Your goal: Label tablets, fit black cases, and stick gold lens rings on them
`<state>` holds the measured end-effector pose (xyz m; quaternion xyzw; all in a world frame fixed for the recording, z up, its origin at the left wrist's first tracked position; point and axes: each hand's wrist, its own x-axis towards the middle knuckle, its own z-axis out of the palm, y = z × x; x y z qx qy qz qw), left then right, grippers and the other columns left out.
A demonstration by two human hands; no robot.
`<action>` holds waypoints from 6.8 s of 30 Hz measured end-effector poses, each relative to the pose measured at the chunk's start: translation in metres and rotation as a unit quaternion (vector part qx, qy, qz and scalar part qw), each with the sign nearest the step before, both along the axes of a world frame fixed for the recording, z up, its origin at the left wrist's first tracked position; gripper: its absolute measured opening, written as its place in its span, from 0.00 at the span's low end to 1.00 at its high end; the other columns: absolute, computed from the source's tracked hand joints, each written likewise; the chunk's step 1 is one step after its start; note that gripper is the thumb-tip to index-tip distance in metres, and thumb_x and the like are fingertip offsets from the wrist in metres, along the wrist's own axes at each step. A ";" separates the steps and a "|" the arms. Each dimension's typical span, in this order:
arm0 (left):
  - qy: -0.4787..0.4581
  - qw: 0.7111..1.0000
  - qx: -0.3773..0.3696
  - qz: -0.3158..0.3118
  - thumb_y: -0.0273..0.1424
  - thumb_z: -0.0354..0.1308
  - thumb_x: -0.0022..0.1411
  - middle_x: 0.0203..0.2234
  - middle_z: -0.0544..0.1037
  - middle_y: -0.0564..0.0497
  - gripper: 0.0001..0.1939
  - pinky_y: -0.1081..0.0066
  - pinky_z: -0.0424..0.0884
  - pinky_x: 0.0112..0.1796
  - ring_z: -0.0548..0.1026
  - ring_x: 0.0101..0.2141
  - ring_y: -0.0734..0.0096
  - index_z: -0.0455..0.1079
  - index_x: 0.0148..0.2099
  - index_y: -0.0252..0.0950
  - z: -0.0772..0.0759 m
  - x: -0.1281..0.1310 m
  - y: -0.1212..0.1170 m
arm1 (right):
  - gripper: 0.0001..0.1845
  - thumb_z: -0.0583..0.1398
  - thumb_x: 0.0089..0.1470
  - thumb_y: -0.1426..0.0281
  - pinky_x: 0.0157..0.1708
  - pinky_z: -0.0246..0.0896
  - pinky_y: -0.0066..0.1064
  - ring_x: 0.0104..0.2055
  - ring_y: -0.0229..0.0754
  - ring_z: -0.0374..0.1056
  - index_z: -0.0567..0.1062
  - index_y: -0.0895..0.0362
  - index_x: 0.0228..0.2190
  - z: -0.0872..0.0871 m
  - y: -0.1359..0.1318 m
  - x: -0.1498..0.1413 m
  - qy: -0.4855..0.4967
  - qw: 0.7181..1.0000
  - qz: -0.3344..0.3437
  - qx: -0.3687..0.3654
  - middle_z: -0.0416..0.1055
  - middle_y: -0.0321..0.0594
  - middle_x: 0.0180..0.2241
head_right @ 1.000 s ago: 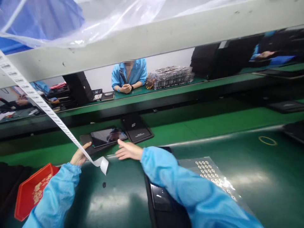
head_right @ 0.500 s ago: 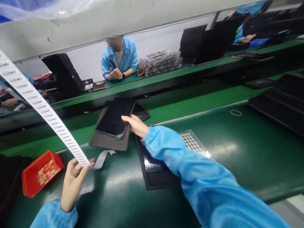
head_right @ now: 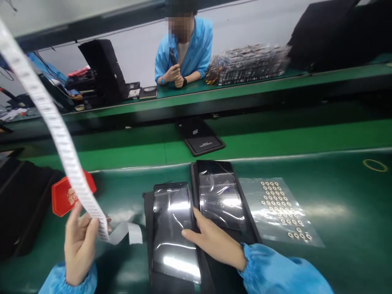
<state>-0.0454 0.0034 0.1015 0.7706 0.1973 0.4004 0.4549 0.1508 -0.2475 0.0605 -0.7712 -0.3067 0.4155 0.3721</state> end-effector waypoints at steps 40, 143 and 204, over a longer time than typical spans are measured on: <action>0.087 0.932 0.302 -0.183 0.25 0.57 0.68 0.34 0.81 0.49 0.07 0.75 0.75 0.36 0.80 0.34 0.68 0.73 0.46 0.35 -0.001 0.031 -0.029 | 0.13 0.52 0.66 0.74 0.37 0.59 0.34 0.37 0.41 0.61 0.72 0.61 0.31 0.060 0.078 -0.026 -0.476 0.808 0.092 0.335 0.71 0.45 0.40; 0.166 0.925 0.270 -0.208 0.20 0.55 0.66 0.43 0.76 0.48 0.09 0.62 0.69 0.51 0.72 0.51 0.63 0.69 0.47 0.35 -0.075 0.066 -0.006 | 0.26 0.61 0.54 0.63 0.63 0.48 0.44 0.62 0.54 0.58 0.71 0.58 0.54 -0.043 0.006 -0.107 -0.405 0.892 0.141 0.147 0.58 0.43 0.63; 0.184 0.954 0.152 -0.182 0.24 0.55 0.67 0.35 0.76 0.54 0.09 0.76 0.70 0.38 0.74 0.36 0.75 0.73 0.44 0.43 -0.027 0.019 -0.016 | 0.09 0.59 0.60 0.62 0.37 0.65 0.34 0.37 0.43 0.69 0.76 0.52 0.34 0.013 -0.079 0.061 -0.367 0.898 -0.161 0.179 0.72 0.42 0.34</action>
